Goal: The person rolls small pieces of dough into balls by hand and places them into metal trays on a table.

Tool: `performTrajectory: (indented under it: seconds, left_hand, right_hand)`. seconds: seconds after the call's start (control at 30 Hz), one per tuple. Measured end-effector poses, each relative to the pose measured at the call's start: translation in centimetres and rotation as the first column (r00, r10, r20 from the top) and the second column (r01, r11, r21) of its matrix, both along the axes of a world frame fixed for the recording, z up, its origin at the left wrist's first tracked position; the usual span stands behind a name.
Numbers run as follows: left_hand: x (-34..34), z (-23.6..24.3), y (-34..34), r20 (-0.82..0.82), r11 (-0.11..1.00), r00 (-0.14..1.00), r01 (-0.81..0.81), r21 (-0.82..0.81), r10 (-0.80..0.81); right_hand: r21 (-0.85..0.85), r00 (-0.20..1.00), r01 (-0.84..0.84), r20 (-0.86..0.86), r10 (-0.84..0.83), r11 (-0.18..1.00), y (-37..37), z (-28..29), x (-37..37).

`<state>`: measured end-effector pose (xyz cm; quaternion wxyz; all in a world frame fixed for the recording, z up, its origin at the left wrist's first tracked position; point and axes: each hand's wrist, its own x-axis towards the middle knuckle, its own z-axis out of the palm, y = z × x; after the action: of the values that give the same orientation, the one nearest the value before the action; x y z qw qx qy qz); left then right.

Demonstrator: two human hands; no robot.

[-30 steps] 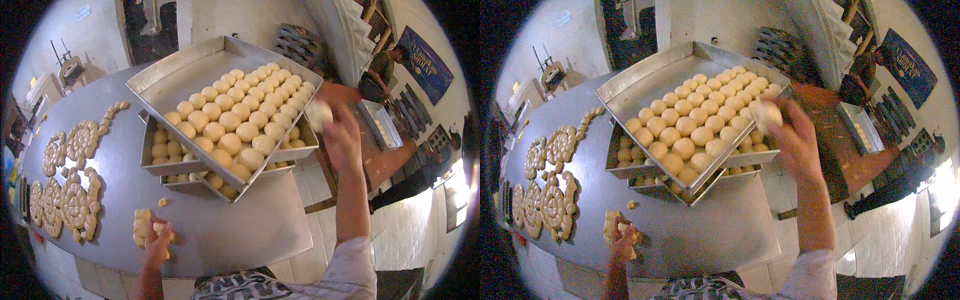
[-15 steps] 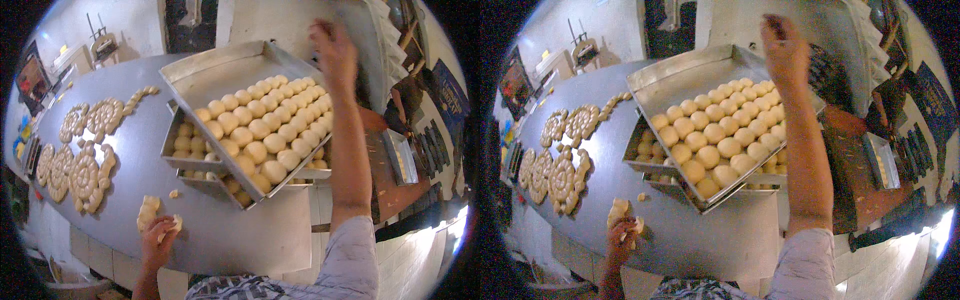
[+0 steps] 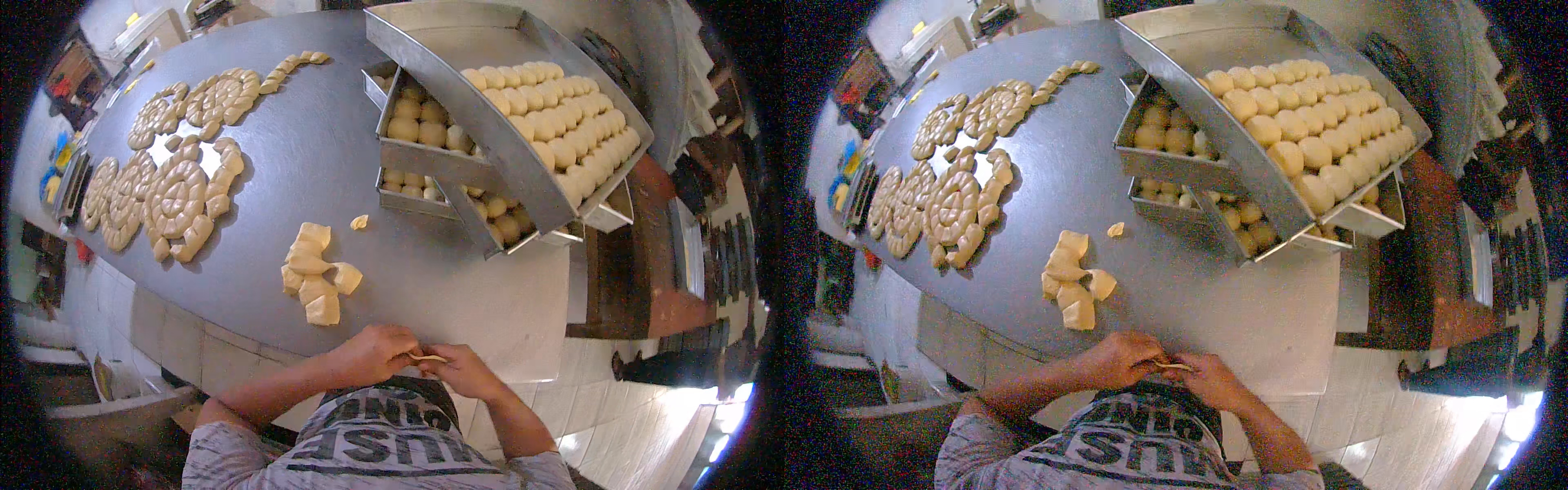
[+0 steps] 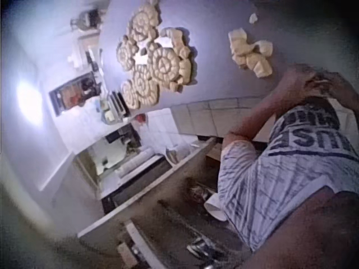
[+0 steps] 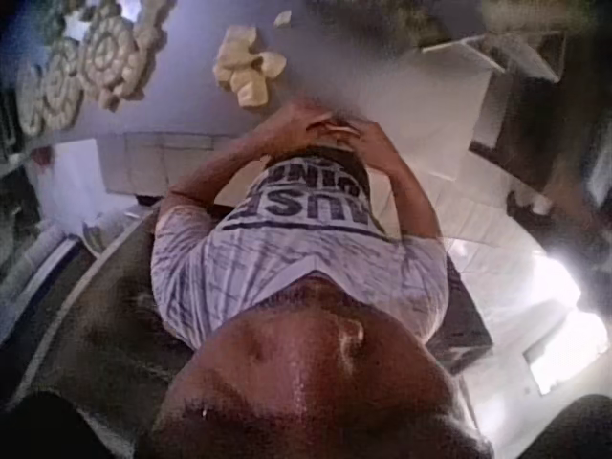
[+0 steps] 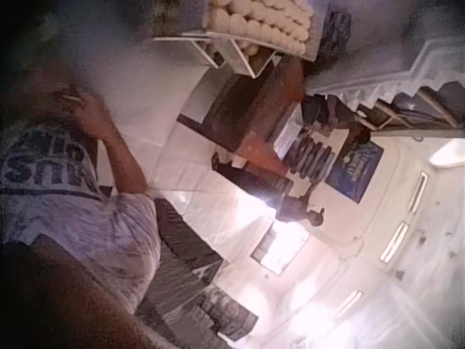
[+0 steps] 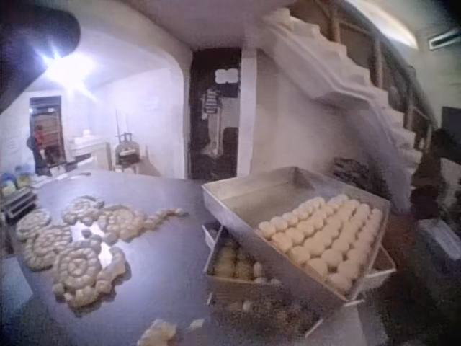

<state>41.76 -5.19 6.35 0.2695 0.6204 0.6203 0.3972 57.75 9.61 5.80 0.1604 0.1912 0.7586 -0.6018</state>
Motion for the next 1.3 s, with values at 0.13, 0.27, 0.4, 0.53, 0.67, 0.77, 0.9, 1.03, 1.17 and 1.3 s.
performTrajectory:
  seconds: [0.13,0.27,0.4,0.53,0.67,0.77,0.9,1.03,1.17,1.3]
  left_hand:
    - [-2.6,0.4,0.7,0.158,0.996,0.987,-0.015,-0.093,0.029]
    - [-11.7,-0.8,4.1,-0.070,0.875,0.873,-0.484,-0.004,0.483]
    - [-16.0,-5.6,4.4,-0.805,0.868,0.435,-0.462,0.185,0.403]
    - [-15.6,-4.9,4.5,-0.765,0.863,0.533,-0.501,0.060,0.362]
    - [-17.1,-3.9,3.6,-0.430,0.867,0.797,-0.495,-0.063,0.424]
    - [-14.9,-1.4,-0.4,-0.517,0.964,0.826,-0.267,-0.004,0.227]
    - [-10.8,-0.2,-1.2,-0.702,0.979,0.689,-0.193,0.065,0.182]
    - [-7.3,0.4,0.7,-0.064,0.954,0.965,-0.262,-0.146,0.255]
    - [-5.0,5.3,1.8,0.294,0.970,0.926,-0.211,-0.121,0.238]
    - [-4.0,1.5,5.1,0.392,0.961,0.909,-0.029,-0.276,0.141]
  right_hand:
    - [0.085,0.951,0.308,-0.045,-0.305,0.948,-0.1,2.6,1.6]
    - [0.345,0.680,0.731,-0.301,-0.668,0.589,0.7,3.7,4.3]
    - [0.804,0.901,0.421,-0.318,-0.295,0.420,1.9,-1.7,6.5]
    - [0.965,0.938,0.262,-0.255,-0.234,-0.003,6.9,-3.1,1.3]
    - [0.904,0.877,0.426,-0.402,-0.261,0.037,5.7,-6.4,-1.5]
    - [0.757,0.914,0.401,-0.369,-0.168,0.516,3.0,-6.9,5.0]
    - [0.865,0.797,0.500,-0.437,-0.416,0.051,10.6,-2.9,0.7]
    - [0.742,0.751,0.641,-0.556,-0.356,0.194,7.4,-4.3,-3.2]
    - [0.802,0.822,0.552,-0.479,-0.307,0.227,9.6,-4.6,2.9]
    - [0.800,0.759,0.589,-0.499,-0.419,0.115,13.1,-4.2,-0.2]
